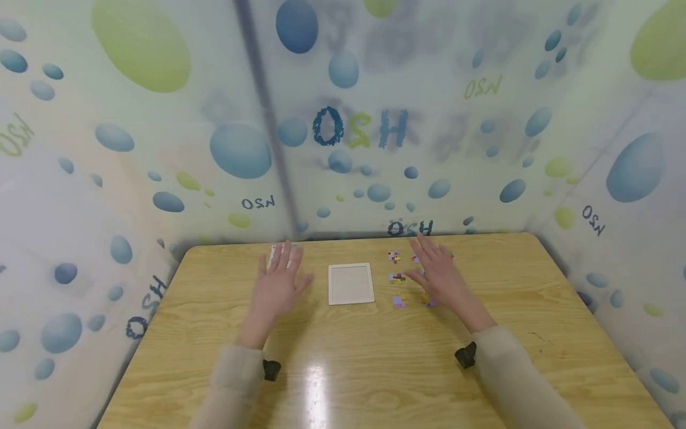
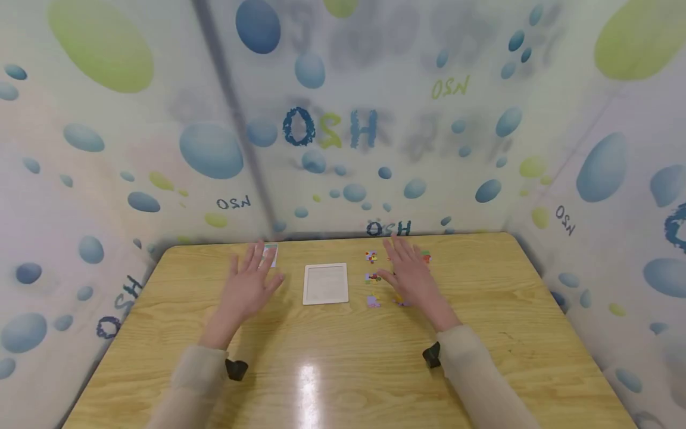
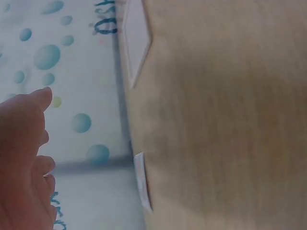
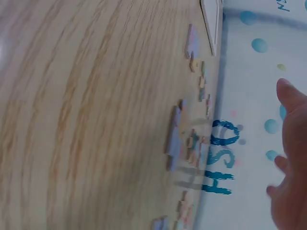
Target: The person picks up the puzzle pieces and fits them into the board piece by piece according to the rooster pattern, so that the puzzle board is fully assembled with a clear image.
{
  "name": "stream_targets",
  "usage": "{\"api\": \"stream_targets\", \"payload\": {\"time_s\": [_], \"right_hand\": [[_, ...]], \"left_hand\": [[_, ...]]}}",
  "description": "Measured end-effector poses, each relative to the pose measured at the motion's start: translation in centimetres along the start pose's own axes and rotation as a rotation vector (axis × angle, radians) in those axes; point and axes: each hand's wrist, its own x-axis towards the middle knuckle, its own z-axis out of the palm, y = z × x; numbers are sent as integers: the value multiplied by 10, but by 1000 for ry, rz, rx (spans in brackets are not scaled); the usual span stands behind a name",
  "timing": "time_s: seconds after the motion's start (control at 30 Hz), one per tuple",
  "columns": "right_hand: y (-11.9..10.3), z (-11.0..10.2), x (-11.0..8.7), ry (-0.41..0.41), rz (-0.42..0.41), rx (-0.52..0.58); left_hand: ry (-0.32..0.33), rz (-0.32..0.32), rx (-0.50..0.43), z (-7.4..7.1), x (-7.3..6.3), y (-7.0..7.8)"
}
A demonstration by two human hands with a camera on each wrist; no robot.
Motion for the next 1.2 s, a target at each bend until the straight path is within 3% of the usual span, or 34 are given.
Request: {"api": "stream_targets", "payload": {"time_s": [0.23,0.4,0.53,0.73,0.9,1.2], "right_hand": [[5,12,14,-9,-49,111],[8,19,26,-24,27,190],[13,24,35,-54,121,327],[25,37,46,-63,231,490],[34,44,56,-74,240,492],[38,43,68,-197,305,529]], "left_hand": [[-9,54,-94,28,-7,5],[-48,87,-220,46,-9,3],[-50,119,-302,53,-8,4],[-80,138,-308,60,-6,6],[-104,146,-293,63,-3,7],[-138,139,-318,67,-1,8]]}}
